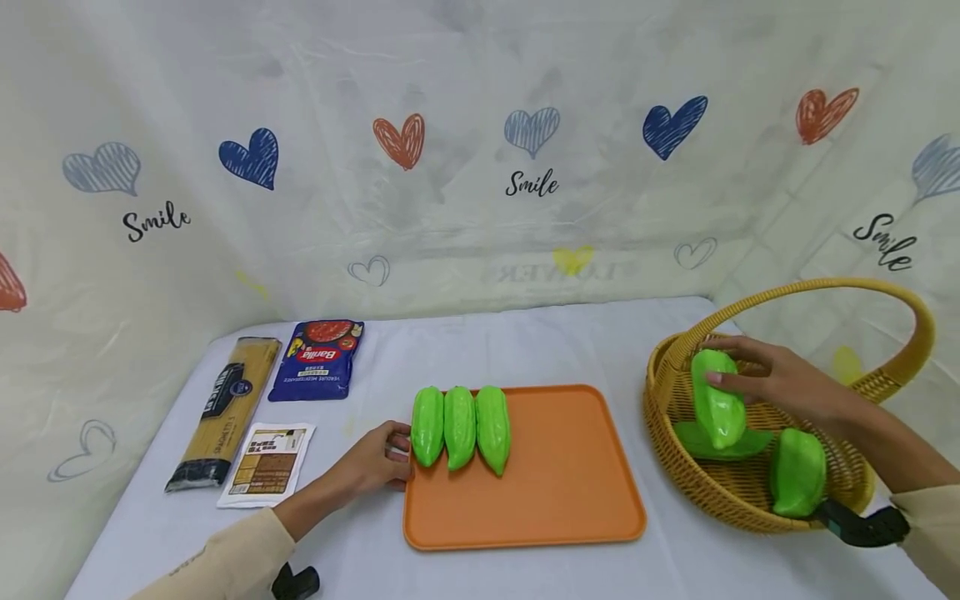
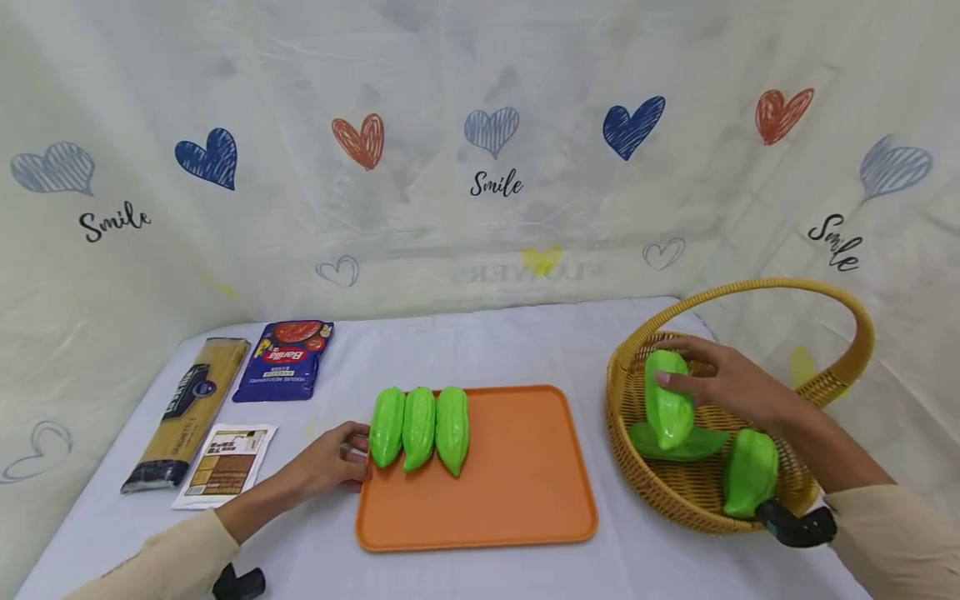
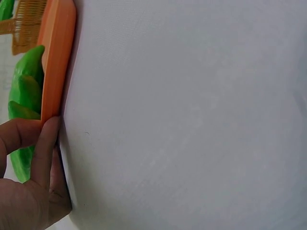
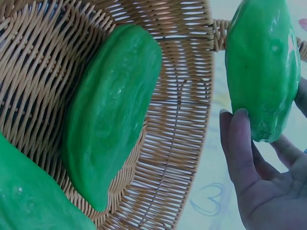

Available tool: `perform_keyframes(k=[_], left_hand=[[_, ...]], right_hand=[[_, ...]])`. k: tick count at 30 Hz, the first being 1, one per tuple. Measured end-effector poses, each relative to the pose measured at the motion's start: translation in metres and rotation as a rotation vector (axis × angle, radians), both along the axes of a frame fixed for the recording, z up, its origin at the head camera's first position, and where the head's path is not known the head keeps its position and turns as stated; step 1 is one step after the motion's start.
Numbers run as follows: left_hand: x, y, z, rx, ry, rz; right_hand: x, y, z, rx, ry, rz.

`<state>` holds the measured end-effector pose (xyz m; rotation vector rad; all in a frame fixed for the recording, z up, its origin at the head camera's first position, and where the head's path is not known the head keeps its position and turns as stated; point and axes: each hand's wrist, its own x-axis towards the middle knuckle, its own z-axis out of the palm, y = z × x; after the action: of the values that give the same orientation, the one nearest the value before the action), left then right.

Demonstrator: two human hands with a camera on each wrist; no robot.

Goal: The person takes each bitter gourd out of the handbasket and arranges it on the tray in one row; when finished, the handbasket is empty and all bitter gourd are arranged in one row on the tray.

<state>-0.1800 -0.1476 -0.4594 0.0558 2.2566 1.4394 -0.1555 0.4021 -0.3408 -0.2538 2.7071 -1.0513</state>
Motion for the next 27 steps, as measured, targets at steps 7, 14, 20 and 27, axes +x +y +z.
perform_keyframes(k=[7, 14, 20, 27], left_hand=[[0.001, -0.002, -0.001, 0.008, 0.003, -0.01], [0.001, -0.003, -0.001, 0.003, 0.011, -0.016], [0.0, -0.001, -0.002, 0.011, 0.01, -0.014], [0.0, -0.001, -0.002, 0.003, -0.002, 0.004]], right_hand=[[0.008, -0.007, 0.004, 0.022, 0.029, 0.084], [0.019, -0.011, 0.008, -0.054, -0.041, 0.158], [0.026, -0.014, 0.011, -0.107, -0.15, 0.215], [0.03, -0.025, 0.015, -0.175, -0.204, 0.322]])
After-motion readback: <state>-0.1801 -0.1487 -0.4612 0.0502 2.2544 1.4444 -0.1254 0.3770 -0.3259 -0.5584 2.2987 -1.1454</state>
